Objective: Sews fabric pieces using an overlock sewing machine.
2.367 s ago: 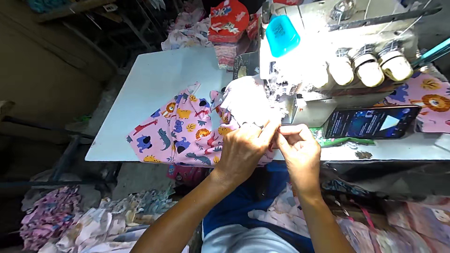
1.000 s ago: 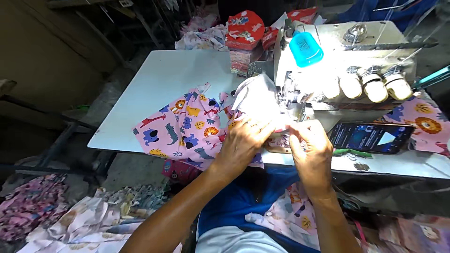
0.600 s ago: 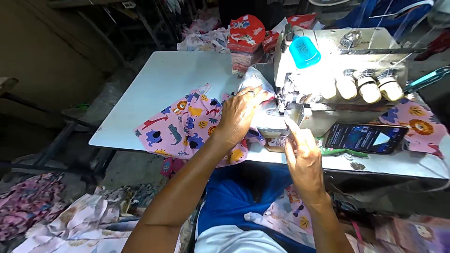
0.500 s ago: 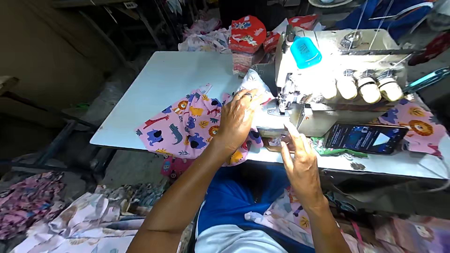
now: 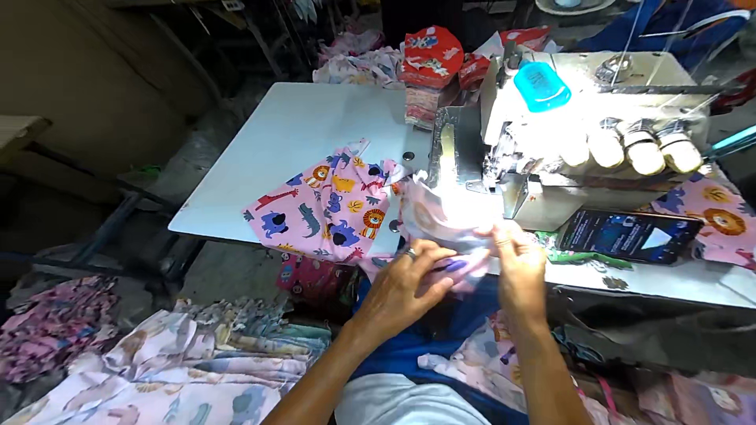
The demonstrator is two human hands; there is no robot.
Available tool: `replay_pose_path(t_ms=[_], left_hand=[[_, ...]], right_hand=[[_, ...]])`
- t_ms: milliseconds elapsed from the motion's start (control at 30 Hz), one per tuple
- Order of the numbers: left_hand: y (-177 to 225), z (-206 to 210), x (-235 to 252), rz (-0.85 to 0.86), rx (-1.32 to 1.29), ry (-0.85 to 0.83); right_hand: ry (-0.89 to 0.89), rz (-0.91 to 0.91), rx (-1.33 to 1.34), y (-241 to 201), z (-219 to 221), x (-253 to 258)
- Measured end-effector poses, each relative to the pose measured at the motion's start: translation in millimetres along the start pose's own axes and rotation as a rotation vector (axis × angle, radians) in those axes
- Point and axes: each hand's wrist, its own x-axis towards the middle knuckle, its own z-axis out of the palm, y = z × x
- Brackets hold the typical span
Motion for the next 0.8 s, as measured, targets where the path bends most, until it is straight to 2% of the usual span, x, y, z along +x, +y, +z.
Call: replay_pose_path(t_ms=[33, 100, 200, 267, 333, 400, 467, 500, 600, 633, 700, 800], left_hand=[[-12, -6, -3, -0.071, 0.075, 0.03], [-50, -21, -4, -0.198, 0.245, 0.03], [-124, -48, 2, -0.279, 0.494, -0.018], [-157, -76, 19, -0.321, 0.526, -0.076], [-168, -98, 34, -0.328, 0.498, -0.096], [-153, -103, 42, -0.256, 0.443, -0.001], [-112, -94, 34, -0.213, 0.276, 0.067], [-89, -86, 23, -0.24, 0.139, 0.027], [-49, -47, -17, -0.493, -0.419, -0.41], [-45, -31, -30, -0.522, -0.558, -0.481], [-38, -1, -51, -0.493, -0.878, -0.433], [-23, 14, -58, -0.405, -1.507, -0.229]], right_hand=[[0.102, 0.004, -0.006, 5, -10, 4], [0.181, 0.01, -0.05, 12, -29, 5], [0.059, 0.046, -0.115, 8, -38, -18], [-0.057, 0.1, -0.062, 2, -33, -44], [-0.115, 0.166, -0.011, 0, -28, -67], [-0.13, 0.187, -0.023, -1, -29, -78], [-0.123, 0.179, -0.029, -5, -32, -79], [-0.118, 0.178, 0.023, -9, -33, -77], [-0.203, 0.181, 0.331, -29, -33, -70], [-0.247, 0.164, 0.436, -37, -33, -68], [-0.304, 0.125, 0.56, -56, -33, -67], [-0.363, 0.08, 0.665, -63, -40, -65]])
